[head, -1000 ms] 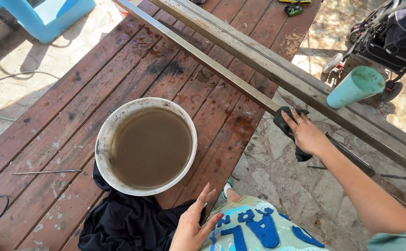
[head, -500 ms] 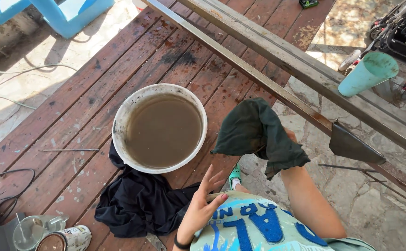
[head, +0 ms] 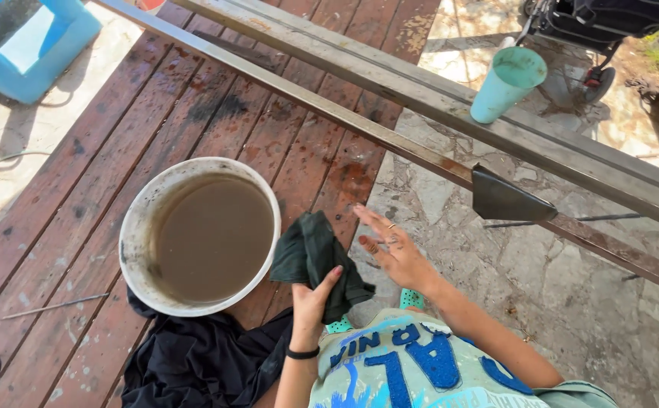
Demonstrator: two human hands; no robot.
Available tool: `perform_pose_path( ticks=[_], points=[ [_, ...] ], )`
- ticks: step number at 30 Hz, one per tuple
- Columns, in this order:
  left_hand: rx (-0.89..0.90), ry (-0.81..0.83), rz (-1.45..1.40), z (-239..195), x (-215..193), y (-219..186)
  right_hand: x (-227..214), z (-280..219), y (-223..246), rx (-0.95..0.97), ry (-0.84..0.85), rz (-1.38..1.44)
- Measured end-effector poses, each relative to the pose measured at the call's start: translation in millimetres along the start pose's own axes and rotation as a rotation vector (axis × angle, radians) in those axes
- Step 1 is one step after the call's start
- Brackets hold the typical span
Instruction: Sanding long metal bars using a sanding block on a wooden outdoor table.
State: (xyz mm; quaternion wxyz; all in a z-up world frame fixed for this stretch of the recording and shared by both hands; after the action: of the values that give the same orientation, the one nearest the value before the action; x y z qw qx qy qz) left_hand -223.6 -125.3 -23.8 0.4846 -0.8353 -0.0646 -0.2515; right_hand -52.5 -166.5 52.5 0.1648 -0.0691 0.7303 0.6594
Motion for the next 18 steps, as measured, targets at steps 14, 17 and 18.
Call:
perform_pose_path(
  ticks=[14,17,18],
  points=[
    [0.557,-0.503,1.746,43,-33,17,-221,-85,-105,-0.168,-0.407,-1.052],
    [0.752,-0.328,1.701,41,-14,32,-219,-55,-151,-0.029,0.074,-1.238],
    [0.742,-0.347,1.697,36,-7,31,-218,-49,-154,-0.042,0.088,-1.243]
  ],
)
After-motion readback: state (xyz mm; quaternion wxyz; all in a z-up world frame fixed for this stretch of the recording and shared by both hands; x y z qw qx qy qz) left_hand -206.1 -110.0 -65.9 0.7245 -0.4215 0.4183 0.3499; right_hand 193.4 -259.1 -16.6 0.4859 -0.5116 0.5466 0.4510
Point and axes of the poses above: each hand's wrist, its own z-axis towards the middle knuckle, its own x-axis out of the palm, y = z × x, the point moved 6 cm from there along z, towards the middle knuckle, and after that the axes turned 1 degree about -y, right-handed, at the moved point
